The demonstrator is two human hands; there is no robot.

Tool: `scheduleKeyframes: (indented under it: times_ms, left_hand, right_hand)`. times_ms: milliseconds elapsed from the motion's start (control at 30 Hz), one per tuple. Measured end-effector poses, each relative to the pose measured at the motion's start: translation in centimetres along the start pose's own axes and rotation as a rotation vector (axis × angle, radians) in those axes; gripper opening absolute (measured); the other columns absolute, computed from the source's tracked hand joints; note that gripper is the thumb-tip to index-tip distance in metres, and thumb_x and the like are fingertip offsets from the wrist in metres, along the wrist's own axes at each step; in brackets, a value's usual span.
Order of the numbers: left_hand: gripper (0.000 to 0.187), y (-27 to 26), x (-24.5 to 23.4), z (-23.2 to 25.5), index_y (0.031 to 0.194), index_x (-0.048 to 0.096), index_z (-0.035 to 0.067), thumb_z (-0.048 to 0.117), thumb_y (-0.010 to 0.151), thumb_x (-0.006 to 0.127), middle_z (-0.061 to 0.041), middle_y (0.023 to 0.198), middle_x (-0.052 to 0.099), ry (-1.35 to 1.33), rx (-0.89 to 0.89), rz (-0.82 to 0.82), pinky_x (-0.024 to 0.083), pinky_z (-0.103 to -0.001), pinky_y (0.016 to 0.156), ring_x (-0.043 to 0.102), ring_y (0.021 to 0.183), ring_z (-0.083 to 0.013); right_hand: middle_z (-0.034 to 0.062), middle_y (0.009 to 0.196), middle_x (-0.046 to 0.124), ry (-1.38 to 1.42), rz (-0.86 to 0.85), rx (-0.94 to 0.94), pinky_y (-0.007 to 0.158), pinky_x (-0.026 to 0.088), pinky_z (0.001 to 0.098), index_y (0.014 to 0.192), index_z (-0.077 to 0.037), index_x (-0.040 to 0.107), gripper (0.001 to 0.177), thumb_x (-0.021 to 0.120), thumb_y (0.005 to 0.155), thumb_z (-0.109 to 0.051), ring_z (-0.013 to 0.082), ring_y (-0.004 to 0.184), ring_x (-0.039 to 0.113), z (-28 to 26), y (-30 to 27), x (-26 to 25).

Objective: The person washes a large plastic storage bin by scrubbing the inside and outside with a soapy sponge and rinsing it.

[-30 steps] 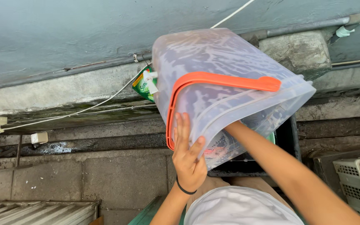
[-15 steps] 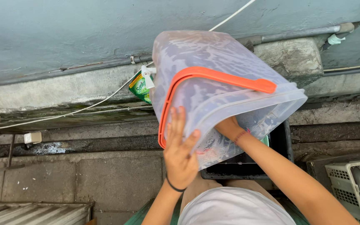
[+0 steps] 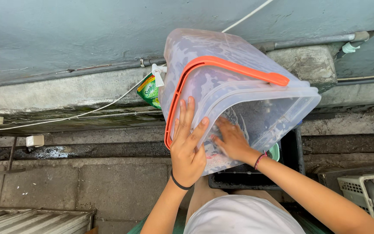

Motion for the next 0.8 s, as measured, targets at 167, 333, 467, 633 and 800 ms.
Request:
scheduleKeyframes:
  times_ms: [167, 333, 467, 633, 800]
  left_hand:
    - [0.079, -0.6, 0.2, 0.3, 0.141, 0.062, 0.027, -0.014, 0.075, 0.049, -0.018, 0.167, 0.038, 0.021, 0.031, -0.053, 0.022, -0.063, 0.129, 0.027, 0.161, -0.0429]
    - [0.063, -0.9, 0.6, 0.5, 0.141, 0.062, 0.031, -0.004, 0.089, 0.066, -0.017, 0.168, 0.039, 0.041, 0.084, -0.055, 0.025, -0.061, 0.130, 0.029, 0.162, -0.0425]
    - [0.074, -1.6, 0.1, -0.1, 0.140, 0.061, 0.030, -0.012, 0.081, 0.049, -0.019, 0.166, 0.039, 0.023, 0.061, -0.047, 0.024, -0.064, 0.129, 0.031, 0.160, -0.0440]
    - [0.068, -2.6, 1.3, 1.1, 0.133, 0.066, 0.033, -0.010, 0.082, 0.055, -0.018, 0.165, 0.041, 0.065, 0.127, -0.108, 0.021, -0.062, 0.129, 0.029, 0.160, -0.0434]
    - [0.076, -2.1, 0.4, 0.5, 0.142, 0.059, 0.029, -0.013, 0.079, 0.050, -0.019, 0.167, 0.037, 0.033, 0.094, -0.069, 0.021, -0.061, 0.130, 0.028, 0.160, -0.0444]
  right_hand:
    - [0.0182, 0.162, 0.030, 0.346, -0.034, 0.161, 0.121, 0.024, 0.0453, 0.155, -0.005, 0.032, 0.065, 0.052, 0.101, -0.036, 0.0325, 0.150, 0.027, -0.1, 7.1, 2.8]
    - [0.0098, 0.171, 0.019, 1.106, -0.238, 0.000, 0.126, 0.019, 0.0360, 0.162, -0.011, 0.021, 0.065, 0.038, 0.104, -0.036, 0.0233, 0.158, 0.018, -5.8, 4.4, 7.2]
    - [0.0056, 0.148, 0.061, 0.147, -0.296, -0.048, 0.125, 0.036, 0.0388, 0.137, -0.016, 0.060, 0.044, 0.055, 0.099, -0.039, 0.0243, 0.145, 0.051, -6.0, -3.0, 5.0]
    - [0.0096, 0.148, 0.058, 0.010, -0.048, 0.122, 0.124, 0.036, 0.0413, 0.138, -0.012, 0.059, 0.046, 0.056, 0.098, -0.035, 0.0267, 0.145, 0.049, -1.7, 0.2, -0.6]
    - [0.0136, 0.148, 0.056, 0.326, -0.076, 0.014, 0.123, 0.036, 0.0437, 0.138, -0.008, 0.057, 0.047, 0.058, 0.096, -0.031, 0.0291, 0.144, 0.047, -5.7, 6.2, 4.3]
Point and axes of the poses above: each hand's wrist, its own y-axis towards the middle knuckle, its own x-axis out of the palm, z = x × y, the point moved 3 cm from there along y, towards the middle knuckle
